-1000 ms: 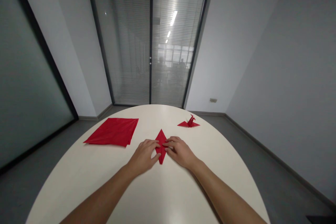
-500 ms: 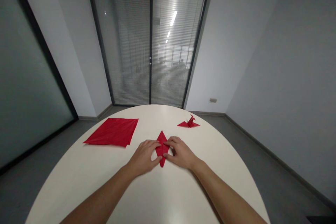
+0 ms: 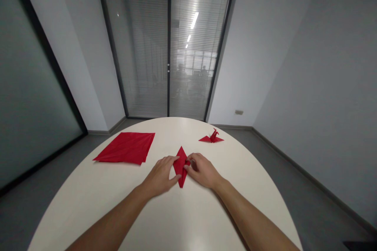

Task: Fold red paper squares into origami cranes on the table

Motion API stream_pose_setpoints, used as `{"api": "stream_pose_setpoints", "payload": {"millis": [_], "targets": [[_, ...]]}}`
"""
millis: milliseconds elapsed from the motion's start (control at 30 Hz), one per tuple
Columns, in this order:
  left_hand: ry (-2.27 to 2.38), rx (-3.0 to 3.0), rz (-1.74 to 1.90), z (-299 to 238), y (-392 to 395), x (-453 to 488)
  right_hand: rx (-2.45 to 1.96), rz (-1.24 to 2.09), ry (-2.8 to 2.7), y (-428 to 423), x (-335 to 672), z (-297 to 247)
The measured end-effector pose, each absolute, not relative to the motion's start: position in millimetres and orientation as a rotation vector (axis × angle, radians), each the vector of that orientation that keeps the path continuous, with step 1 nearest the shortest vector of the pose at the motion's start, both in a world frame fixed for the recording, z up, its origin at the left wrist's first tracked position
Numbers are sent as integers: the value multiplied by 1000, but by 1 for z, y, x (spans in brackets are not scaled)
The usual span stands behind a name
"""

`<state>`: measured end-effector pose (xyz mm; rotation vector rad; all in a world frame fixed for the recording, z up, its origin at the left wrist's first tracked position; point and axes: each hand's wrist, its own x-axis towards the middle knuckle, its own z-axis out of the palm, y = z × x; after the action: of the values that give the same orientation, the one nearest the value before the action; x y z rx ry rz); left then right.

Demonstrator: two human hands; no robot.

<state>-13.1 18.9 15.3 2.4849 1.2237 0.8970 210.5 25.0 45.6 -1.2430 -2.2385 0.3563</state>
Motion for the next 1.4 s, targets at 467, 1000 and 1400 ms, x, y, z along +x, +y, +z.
{"api": "stream_pose_setpoints", "payload": {"millis": [467,1000,1400], "targets": [[1230,2457,948,15,21,-12,-1158,381,-2311,26,218,50],[1374,2384,958,26,15,-9,-1133,522,-2388,26,236,57],[1394,2386,955,25,16,-8,-1062,505,-2456,27,244,59]]}}
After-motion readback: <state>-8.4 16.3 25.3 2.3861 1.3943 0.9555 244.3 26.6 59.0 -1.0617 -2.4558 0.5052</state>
